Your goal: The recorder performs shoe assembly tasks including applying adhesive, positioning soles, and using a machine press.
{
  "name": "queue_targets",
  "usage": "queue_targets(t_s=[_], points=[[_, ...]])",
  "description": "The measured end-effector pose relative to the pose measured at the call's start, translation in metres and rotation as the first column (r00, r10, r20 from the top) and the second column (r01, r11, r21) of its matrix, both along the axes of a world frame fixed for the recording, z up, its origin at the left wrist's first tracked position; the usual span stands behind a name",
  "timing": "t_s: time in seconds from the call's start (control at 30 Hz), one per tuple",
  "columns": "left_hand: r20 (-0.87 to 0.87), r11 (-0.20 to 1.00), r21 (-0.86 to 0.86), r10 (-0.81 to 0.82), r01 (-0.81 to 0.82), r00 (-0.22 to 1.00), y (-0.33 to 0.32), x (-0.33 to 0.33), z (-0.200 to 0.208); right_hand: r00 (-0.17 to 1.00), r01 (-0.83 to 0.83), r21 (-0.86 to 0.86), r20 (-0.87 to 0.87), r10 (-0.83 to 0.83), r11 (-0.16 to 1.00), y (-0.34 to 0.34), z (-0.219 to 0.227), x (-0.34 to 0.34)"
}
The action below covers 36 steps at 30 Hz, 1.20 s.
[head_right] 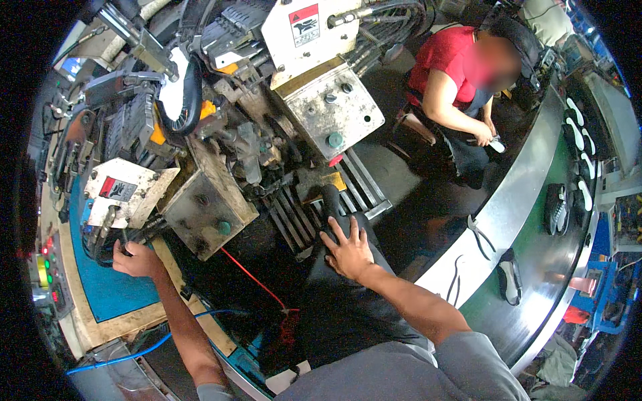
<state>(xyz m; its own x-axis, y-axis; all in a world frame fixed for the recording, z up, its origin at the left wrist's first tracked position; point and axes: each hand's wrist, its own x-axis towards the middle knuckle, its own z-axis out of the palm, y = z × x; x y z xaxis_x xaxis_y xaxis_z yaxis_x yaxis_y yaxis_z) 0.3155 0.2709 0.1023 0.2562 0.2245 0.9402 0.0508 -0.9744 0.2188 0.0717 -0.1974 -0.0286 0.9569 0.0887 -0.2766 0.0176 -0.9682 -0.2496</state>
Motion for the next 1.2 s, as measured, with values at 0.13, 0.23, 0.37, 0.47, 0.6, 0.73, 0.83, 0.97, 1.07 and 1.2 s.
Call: queue_targets(t_s=[0.13,0.23,0.37,0.47,0.6,0.73,0.83,0.97,1.07,1.2], points=[[-0.026,1.0,-0.022,0.02,-0.021,0.999,-0.001,-0.003,-0.002,0.998,0.058,0.048,-0.007,-0.058,0.997,-0.009,-0.004,0.014],[-0.013,0.999,-0.049,-0.004,0.003,1.0,0.003,-0.001,-0.002,0.995,0.038,0.055,-0.098,-0.032,0.998,-0.007,-0.006,0.024],[-0.043,0.999,-0.038,-0.005,0.003,0.999,0.001,-0.002,-0.003,0.997,0.04,0.037,-0.064,-0.037,0.999,-0.002,-0.01,0.027],[-0.051,0.999,-0.051,-0.004,0.001,0.999,0.001,-0.003,-0.003,0.999,0.043,0.043,-0.032,-0.041,0.998,0.001,-0.012,0.03],[-0.056,0.998,-0.069,0.006,-0.01,0.998,0.002,-0.003,-0.003,0.999,0.033,0.042,-0.041,-0.031,0.999,0.001,-0.01,0.032],[-0.047,1.0,-0.025,-0.008,0.007,0.999,0.005,-0.003,-0.003,0.999,0.037,0.045,-0.026,-0.036,0.998,0.0,-0.01,0.032],[-0.042,0.999,-0.033,-0.013,0.012,0.999,0.003,-0.003,-0.003,0.999,0.041,0.026,-0.013,-0.041,0.999,-0.001,-0.01,0.032],[-0.027,0.999,-0.041,-0.022,0.02,0.999,0.002,-0.002,-0.003,0.998,0.056,0.022,-0.035,-0.055,0.998,-0.003,-0.007,0.032],[-0.016,1.0,-0.017,-0.019,0.019,1.0,0.003,-0.002,-0.003,0.997,0.063,0.024,-0.042,-0.062,0.998,-0.005,-0.007,0.031],[-0.019,1.0,-0.019,-0.005,0.004,1.0,0.003,-0.002,-0.003,0.997,0.064,0.018,-0.039,-0.063,0.998,-0.007,-0.008,0.031]])
